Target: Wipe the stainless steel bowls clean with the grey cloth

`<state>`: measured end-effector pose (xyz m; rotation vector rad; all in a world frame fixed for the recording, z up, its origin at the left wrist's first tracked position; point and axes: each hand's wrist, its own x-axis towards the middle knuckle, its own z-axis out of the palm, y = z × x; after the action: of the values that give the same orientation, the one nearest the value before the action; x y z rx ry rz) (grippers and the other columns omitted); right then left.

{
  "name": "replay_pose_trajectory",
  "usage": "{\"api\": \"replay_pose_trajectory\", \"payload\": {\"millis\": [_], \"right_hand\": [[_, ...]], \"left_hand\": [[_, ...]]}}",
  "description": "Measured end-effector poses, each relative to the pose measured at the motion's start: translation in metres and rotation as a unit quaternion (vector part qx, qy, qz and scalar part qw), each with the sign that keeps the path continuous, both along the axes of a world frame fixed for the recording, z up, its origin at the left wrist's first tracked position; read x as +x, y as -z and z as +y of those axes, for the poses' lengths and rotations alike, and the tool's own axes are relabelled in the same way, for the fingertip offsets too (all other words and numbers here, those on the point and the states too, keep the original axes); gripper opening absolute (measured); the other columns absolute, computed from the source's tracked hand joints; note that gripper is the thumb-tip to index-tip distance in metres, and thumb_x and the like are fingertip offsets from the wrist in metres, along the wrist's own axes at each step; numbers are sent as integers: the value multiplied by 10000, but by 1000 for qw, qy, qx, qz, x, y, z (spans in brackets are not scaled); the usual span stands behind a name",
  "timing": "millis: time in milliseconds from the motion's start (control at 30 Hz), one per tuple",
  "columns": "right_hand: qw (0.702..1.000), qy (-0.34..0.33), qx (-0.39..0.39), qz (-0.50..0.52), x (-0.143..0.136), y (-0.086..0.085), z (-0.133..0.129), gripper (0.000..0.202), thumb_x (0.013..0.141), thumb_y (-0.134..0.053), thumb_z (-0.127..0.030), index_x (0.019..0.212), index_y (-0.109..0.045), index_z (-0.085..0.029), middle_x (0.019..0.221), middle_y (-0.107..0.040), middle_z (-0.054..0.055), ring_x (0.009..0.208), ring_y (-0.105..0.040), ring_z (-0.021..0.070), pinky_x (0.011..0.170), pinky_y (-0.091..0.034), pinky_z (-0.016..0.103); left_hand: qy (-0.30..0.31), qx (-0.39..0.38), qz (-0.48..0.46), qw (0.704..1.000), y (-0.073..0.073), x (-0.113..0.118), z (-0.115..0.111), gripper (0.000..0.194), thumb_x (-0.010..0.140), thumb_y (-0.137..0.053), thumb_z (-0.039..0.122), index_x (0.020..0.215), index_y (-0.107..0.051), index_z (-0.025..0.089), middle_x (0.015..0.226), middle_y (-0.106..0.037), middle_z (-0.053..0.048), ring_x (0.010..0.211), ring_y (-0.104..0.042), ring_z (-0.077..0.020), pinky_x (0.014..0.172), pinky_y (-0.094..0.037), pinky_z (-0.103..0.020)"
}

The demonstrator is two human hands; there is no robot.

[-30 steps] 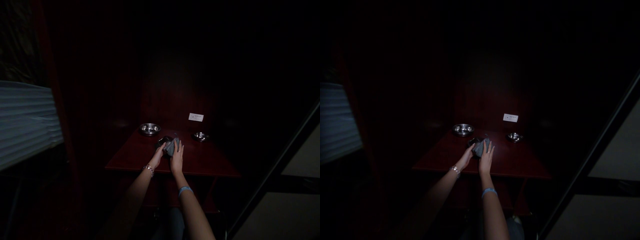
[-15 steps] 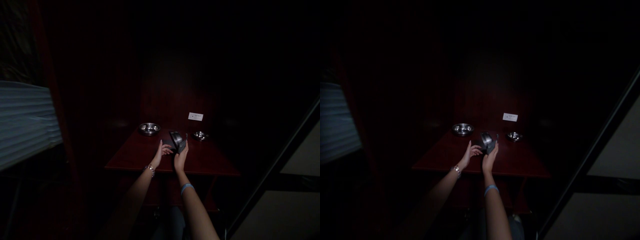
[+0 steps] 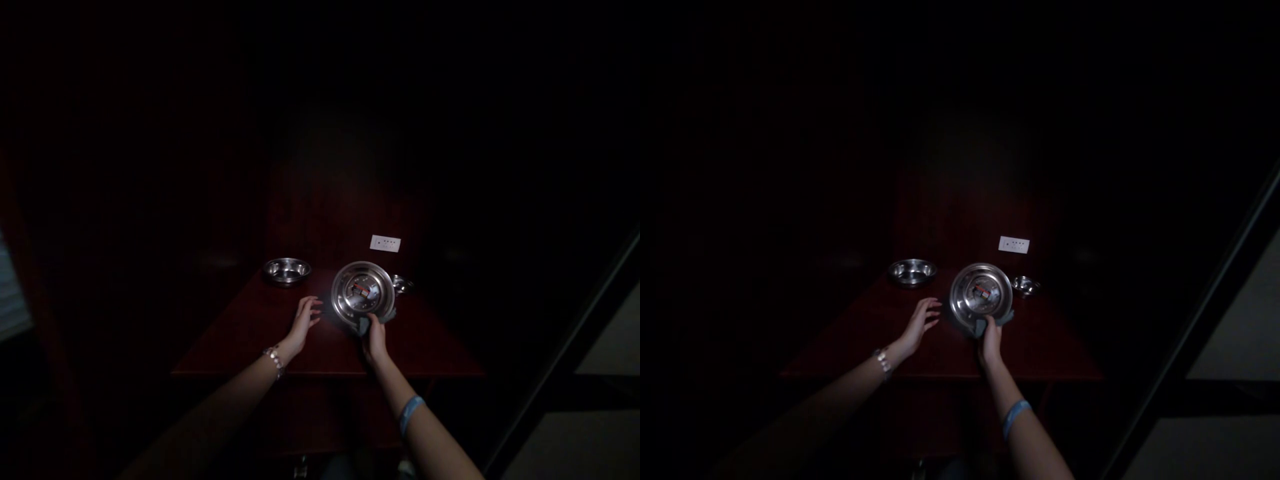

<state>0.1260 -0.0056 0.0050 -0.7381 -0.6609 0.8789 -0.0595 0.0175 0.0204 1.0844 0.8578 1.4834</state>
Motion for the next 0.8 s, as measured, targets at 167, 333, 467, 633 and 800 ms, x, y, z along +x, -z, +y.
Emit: {"api": "replay_pose_trajectory", "payload": {"millis": [167,333,467,633,800], "right_hand": [[991,-108,-60,52,21,-19,29,160,706,-643,-239,845,-627,-161,707,-700,5,639,-668,137,605,-551,216],[982,-173,-79,6,20,-26,70,237,716,-652,-302,894,-644,-145,690,-704,22,599,-660,155,548,-538,239],[978,-190,-81,-23,12,-23,101,300,718,-647,-361,941,-636,-162,724,-712,19,639,-677,174,574,-542,262],[978,-181,-92,-39,8,-9,121,365,714,-656,-404,998,-648,-175,793,-728,29,767,-702,206,689,-565,305],[980,-181,-61,-65,6,-6,113,458,763,-627,-514,1119,-650,-225,1013,-736,47,991,-683,219,875,-543,380]], "left_hand": [[34,8,-18,999,-21,5,47,485,857,-484,604,1220,-522,285,1425,-494,-102,1178,-554,-258,869,-517,-411],[52,10,-67,996,-25,20,83,509,854,-520,595,1256,-571,287,1466,-481,-60,1374,-406,-272,1075,-395,-434],[81,25,-151,985,-19,23,95,479,903,-469,550,1270,-592,268,1467,-479,-16,1396,-380,-220,1159,-305,-376],[73,3,-187,980,-11,26,99,436,862,-611,413,1262,-609,240,1358,-592,-43,1323,-483,-225,1157,-326,-370],[62,-47,-223,972,-14,29,97,348,888,-567,381,1159,-670,188,1247,-669,-70,1272,-535,-241,1147,-347,-378]]}}
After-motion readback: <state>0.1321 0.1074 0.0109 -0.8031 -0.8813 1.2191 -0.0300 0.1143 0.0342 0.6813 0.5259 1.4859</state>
